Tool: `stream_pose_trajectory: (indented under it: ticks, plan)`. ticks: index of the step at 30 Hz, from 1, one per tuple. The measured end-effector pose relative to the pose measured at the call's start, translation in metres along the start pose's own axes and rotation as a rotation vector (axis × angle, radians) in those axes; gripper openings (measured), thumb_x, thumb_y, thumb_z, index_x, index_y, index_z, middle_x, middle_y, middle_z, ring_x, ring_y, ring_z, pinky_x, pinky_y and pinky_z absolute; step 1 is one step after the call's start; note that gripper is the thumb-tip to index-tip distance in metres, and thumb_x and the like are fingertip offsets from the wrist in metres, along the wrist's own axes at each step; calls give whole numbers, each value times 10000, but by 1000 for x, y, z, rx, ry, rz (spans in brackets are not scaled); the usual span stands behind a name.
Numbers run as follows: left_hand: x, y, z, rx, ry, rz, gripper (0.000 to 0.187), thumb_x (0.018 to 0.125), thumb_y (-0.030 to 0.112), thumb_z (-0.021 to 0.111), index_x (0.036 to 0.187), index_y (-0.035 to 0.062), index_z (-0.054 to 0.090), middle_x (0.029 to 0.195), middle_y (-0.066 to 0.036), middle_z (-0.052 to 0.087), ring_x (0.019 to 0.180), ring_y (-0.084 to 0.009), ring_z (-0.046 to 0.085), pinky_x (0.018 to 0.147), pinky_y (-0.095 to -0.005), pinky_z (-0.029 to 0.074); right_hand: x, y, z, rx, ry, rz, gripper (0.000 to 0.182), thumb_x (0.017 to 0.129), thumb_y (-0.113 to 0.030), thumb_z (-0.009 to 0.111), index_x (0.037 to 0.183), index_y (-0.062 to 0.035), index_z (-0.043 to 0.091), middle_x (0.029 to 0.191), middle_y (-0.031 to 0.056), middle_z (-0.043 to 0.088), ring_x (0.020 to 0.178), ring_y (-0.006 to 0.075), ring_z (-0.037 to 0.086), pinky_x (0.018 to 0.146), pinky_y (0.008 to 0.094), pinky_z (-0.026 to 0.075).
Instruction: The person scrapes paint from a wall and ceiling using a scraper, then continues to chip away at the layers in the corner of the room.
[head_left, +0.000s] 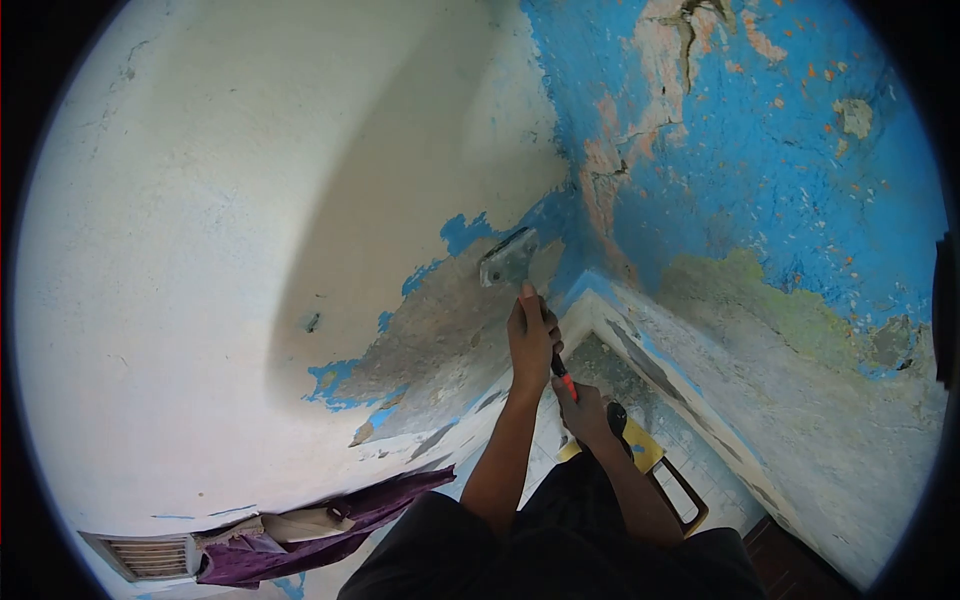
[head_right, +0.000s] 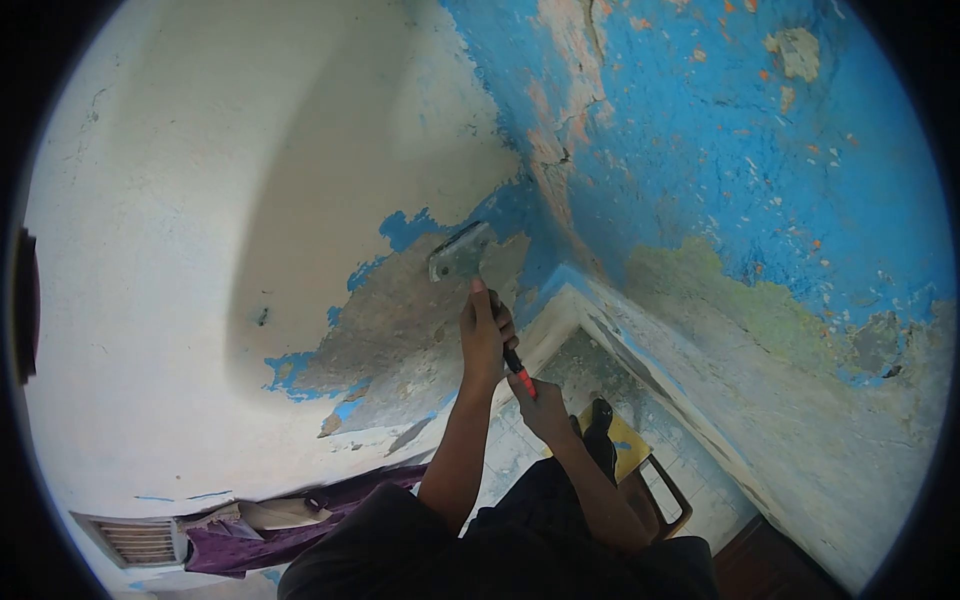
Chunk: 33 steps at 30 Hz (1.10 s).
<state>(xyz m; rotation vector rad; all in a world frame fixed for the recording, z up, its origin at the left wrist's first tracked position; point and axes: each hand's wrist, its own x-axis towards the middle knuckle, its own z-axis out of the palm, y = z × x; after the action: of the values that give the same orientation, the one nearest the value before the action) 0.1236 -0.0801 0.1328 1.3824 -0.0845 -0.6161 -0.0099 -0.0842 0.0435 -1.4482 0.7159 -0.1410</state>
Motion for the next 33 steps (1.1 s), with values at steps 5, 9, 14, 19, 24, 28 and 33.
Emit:
stream_pose_trajectory:
  ticks: [5, 9, 14, 19, 24, 28, 33]
  plan:
    - [-6, -26, -16, -8, 43, -79, 473, 946, 575, 442, 743, 151, 388, 561, 63, 311, 442, -46, 290, 394, -230, 254, -8, 30, 5, -32, -23, 18, 556, 953, -477, 512, 599, -48, 503, 466, 4, 455, 394, 95, 469, 390, 277, 363]
    - [-1, 12, 3, 94, 31, -37, 470, 951, 563, 441, 728, 153, 380, 551, 66, 304, 436, -45, 286, 391, -232, 254, -6, 1, 10, 153, -80, 139, 560, 946, -493, 517, 589, -64, 476, 457, -2, 435, 365, 98, 448, 362, 278, 351]
    - [-6, -3, -7, 69, 38, -36, 475, 948, 562, 450, 716, 152, 384, 549, 64, 310, 427, -45, 294, 388, -232, 258, -9, 6, 12, 182, -75, 123, 565, 950, -503, 502, 579, -80, 458, 448, -11, 417, 346, 90, 428, 348, 264, 335]
    - [-3, 3, -7, 128, 46, -82, 479, 935, 570, 472, 716, 153, 386, 551, 65, 312, 432, -43, 305, 390, -228, 256, -17, -10, 19, 224, -104, 172, 586, 954, -521, 477, 572, -77, 450, 434, -2, 404, 317, 101, 406, 330, 273, 329]
    - [-4, 10, -3, 103, 1, -18, 473, 925, 575, 487, 720, 160, 393, 550, 67, 310, 419, -43, 302, 378, -234, 254, -15, -15, 15, 256, -99, 137, 593, 951, -527, 478, 550, -95, 414, 423, -5, 379, 304, 104, 389, 315, 277, 320]
    - [-12, -10, -21, 125, 41, -93, 471, 930, 567, 482, 724, 151, 399, 555, 61, 327, 420, -45, 319, 376, -238, 270, -35, 1, 27, 263, -159, 219, 599, 944, -544, 476, 546, -104, 394, 418, -7, 364, 300, 105, 379, 310, 275, 310]
    - [7, 31, 7, 197, -83, -2, 456, 949, 530, 469, 737, 128, 427, 563, 56, 353, 425, -56, 353, 373, -239, 285, -17, -48, 23, 442, -116, 185, 618, 932, -596, 447, 578, -92, 398, 422, 10, 355, 301, 134, 380, 308, 286, 309]
